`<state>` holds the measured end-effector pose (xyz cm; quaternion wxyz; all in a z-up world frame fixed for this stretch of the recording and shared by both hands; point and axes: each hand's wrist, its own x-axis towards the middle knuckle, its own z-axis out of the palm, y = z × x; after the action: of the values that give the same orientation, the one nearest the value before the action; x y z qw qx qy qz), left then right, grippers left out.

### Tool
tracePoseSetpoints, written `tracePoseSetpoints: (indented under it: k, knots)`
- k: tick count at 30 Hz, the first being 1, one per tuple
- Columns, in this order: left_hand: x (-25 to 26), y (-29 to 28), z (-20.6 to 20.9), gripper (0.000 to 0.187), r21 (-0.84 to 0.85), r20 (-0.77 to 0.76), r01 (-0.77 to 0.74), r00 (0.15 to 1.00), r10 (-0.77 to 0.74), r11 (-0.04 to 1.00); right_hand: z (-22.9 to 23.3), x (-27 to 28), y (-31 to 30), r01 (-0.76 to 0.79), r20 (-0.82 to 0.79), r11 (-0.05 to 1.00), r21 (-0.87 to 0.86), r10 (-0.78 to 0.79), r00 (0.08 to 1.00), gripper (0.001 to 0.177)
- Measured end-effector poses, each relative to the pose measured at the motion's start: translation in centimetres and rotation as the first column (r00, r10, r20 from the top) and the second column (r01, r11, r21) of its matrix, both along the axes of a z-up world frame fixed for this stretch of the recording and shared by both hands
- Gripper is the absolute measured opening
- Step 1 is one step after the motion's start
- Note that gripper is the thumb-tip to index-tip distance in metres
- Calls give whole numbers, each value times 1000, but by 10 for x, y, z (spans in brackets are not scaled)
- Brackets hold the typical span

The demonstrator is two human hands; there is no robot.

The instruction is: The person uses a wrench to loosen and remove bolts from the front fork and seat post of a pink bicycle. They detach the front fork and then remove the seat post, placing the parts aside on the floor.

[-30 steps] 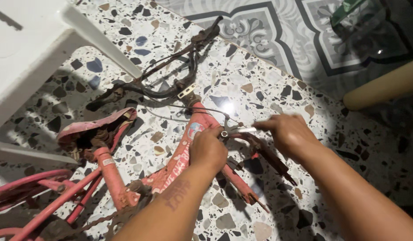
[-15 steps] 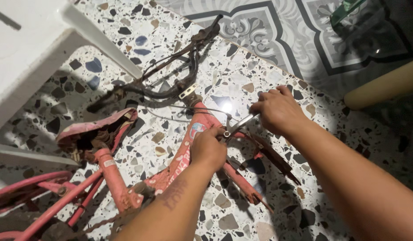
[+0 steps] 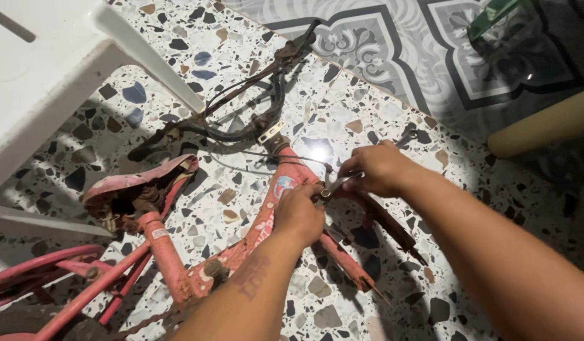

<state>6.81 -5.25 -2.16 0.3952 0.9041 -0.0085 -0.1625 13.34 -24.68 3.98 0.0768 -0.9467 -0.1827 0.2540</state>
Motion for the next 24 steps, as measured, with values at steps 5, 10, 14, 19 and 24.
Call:
tracePoseSetpoints:
  k: [5,10,14,19,24]
  knots:
    - [4,2,5,35,-4,13,39,999,-39,999,12,13,2,31,109,998,51,-36,993,43]
    - [2,8,24,35,20,-46,62,997,-61,998,17,13,-14,310,-4,948,65,-311,950,40]
    - [14,4,26,20,179,174,216,953,-247,960,-2,-7,-26,622,-202,780,74,-599,775,44]
    - [27,-22,10,16,477,250,356,822,-512,804,-15,-16,-46,669,-243,731,135,-630,737,43]
    - [26,-28,4,18,530,229,363,809,-541,767,-17,-20,-49,650,-231,728,219,-609,759,44]
